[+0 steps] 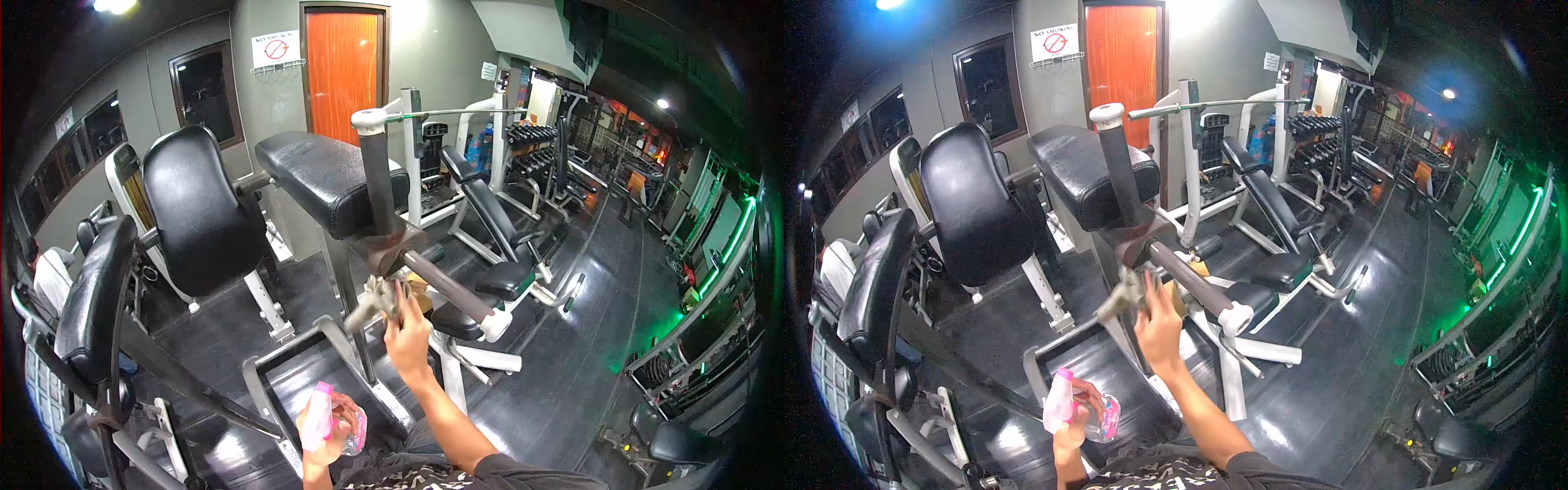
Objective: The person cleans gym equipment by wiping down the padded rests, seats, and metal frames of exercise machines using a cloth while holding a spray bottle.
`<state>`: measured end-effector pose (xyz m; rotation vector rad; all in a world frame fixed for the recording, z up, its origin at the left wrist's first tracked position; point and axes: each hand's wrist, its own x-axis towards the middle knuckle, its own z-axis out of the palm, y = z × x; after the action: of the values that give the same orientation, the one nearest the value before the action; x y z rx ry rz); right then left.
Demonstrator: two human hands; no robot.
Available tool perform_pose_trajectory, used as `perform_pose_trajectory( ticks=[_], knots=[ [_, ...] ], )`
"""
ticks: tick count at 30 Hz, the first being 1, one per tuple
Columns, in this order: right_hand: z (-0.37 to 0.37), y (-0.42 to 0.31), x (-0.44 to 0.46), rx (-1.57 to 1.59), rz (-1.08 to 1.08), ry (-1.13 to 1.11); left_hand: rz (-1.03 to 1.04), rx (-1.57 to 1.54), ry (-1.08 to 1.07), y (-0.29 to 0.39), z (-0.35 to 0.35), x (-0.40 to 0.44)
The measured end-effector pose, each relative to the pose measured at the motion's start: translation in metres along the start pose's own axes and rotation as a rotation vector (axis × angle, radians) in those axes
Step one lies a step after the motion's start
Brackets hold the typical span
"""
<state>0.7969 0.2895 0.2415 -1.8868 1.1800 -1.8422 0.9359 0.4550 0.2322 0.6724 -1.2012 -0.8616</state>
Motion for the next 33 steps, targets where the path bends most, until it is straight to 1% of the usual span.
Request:
perform_pose_trajectory(
  ticks=[2,5,7,8,9,10,12,14,16,18,19,22,24,26,27,28,30,31,32,33],
  knots=[
    [-0.008,0.016,-0.008,0.034,0.200,-0.050,0.007,0.014,0.008,-0.001,0.000,-0.003],
    [-0.022,0.011,-0.010,-0.008,0.005,0.020,-0.006,-0.030,0.031,-0.008,0.002,0.000],
    [-0.031,-0.011,-0.004,-0.026,-0.259,0.027,-0.087,-0.032,-0.006,-0.012,0.003,0.002],
    [-0.034,-0.019,0.004,-0.054,-0.412,0.026,-0.085,-0.030,-0.006,-0.012,0.005,0.004],
    [-0.031,-0.031,0.015,0.012,-0.613,0.078,-0.071,-0.013,-0.035,-0.013,0.007,0.005],
    [-0.021,-0.036,0.027,-0.045,-0.737,0.157,-0.060,0.004,-0.064,-0.013,0.009,0.006],
    [-0.014,-0.052,0.051,-0.130,-0.563,0.024,-0.067,0.006,-0.072,-0.013,0.012,0.004],
    [-0.002,-0.051,0.061,-0.224,-0.482,-0.100,-0.065,0.013,-0.088,-0.011,0.012,0.005],
    [0.003,-0.045,0.047,-0.200,-0.477,-0.054,-0.074,0.010,-0.069,-0.007,0.013,0.004],
    [0.002,-0.031,0.034,-0.044,-0.371,0.012,-0.079,0.000,-0.046,-0.008,0.011,0.004],
    [0.000,-0.025,0.029,-0.088,-0.400,0.015,-0.073,0.019,-0.049,-0.011,0.009,0.003],
    [-0.005,-0.014,0.012,-0.047,-0.365,-0.037,-0.087,0.020,-0.043,-0.010,0.010,0.000],
    [-0.008,-0.004,-0.001,-0.074,-0.384,-0.026,-0.093,0.004,-0.032,-0.008,0.013,0.001],
    [-0.010,-0.002,-0.014,0.235,0.323,-0.063,-0.093,-0.013,-0.034,-0.005,0.015,-0.001],
    [-0.017,0.000,-0.014,0.297,0.441,-0.079,-0.092,-0.013,-0.030,-0.003,0.016,-0.001],
    [-0.018,-0.001,-0.017,0.299,0.442,-0.081,-0.098,-0.007,-0.033,-0.001,0.017,-0.002],
    [-0.020,-0.006,-0.017,0.172,0.008,0.144,-0.094,0.000,-0.036,-0.001,0.016,0.000],
    [-0.027,-0.011,-0.015,0.064,-0.173,0.118,-0.106,-0.012,-0.045,-0.002,0.014,-0.001],
    [-0.028,-0.015,-0.007,0.057,-0.380,0.136,-0.121,-0.025,-0.056,-0.004,0.013,-0.002],
    [-0.032,-0.028,0.003,0.001,-0.499,0.120,-0.126,-0.027,-0.059,-0.006,0.012,-0.001]
  ],
)
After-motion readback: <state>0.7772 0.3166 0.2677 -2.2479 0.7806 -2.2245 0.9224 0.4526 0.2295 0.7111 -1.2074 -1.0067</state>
